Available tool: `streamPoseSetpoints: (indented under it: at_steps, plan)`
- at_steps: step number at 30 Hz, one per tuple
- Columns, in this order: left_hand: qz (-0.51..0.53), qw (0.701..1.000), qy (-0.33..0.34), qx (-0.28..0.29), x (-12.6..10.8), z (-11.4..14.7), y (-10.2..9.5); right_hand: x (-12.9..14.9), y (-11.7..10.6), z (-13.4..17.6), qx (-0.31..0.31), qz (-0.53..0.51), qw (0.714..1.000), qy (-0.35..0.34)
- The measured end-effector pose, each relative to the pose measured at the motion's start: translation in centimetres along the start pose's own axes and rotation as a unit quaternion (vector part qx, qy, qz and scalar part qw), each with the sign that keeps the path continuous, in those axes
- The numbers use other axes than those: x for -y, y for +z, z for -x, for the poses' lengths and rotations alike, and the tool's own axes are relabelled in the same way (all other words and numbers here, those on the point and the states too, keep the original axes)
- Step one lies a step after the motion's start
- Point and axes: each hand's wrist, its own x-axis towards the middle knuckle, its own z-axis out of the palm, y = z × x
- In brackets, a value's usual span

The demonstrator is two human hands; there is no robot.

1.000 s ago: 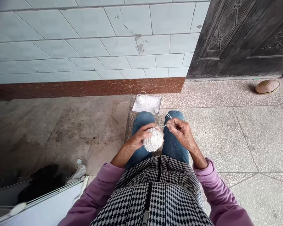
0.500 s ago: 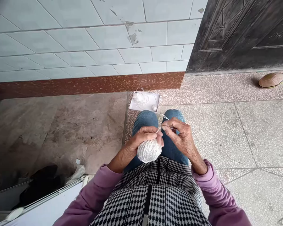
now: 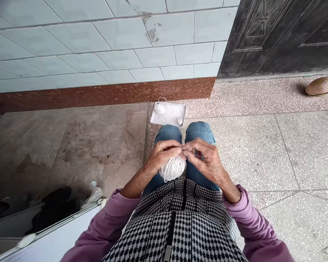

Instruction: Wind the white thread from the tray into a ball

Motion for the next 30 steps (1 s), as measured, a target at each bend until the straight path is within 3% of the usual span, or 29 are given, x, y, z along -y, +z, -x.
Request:
streamPoseSetpoints:
  at_steps: [8,10,12,14,16,18,20,22,24,27,30]
  plan:
    - [-0.088,0.995,0.051,-0.001,-0.4,0.6,0.0,0.0,0.6,0.1,0.007,0.032,0.999,-0.035]
    - [-0.155,0.983,0.092,-0.019,-0.7,0.9,0.1,-0.3,0.7,0.1,0.015,0.029,0.999,0.000]
    - [-0.263,0.952,0.146,-0.048,-0.9,1.2,0.2,-0.9,1.0,0.1,0.042,-0.033,0.996,0.076]
    - [-0.378,0.904,0.186,-0.066,-1.1,1.2,0.3,-1.8,1.3,0.3,0.089,-0.170,0.963,0.187]
    - [-0.443,0.872,0.201,-0.056,-1.0,1.1,0.2,-2.7,1.8,0.7,0.138,-0.323,0.891,0.288]
    - [-0.432,0.881,0.190,-0.021,-0.7,0.8,-0.2,-3.6,2.2,1.1,0.175,-0.414,0.823,0.347]
    - [-0.374,0.914,0.157,0.025,-0.4,0.8,-1.0,-4.4,1.7,1.4,0.204,-0.429,0.801,0.364]
    - [-0.329,0.936,0.115,0.050,-0.4,1.1,-2.4,-5.5,-0.1,1.6,0.214,-0.389,0.821,0.359]
    - [-0.330,0.940,0.080,0.045,-0.5,1.7,-4.3,-7.0,-3.4,1.8,0.186,-0.308,0.863,0.354]
    - [-0.383,0.922,0.045,0.012,-0.8,3.0,-8.1,-9.5,-10.5,2.6,0.118,-0.162,0.913,0.354]
    - [-0.474,0.878,0.025,-0.067,-0.9,4.5,-12.6,-11.5,-17.5,4.0,0.057,-0.035,0.946,0.317]
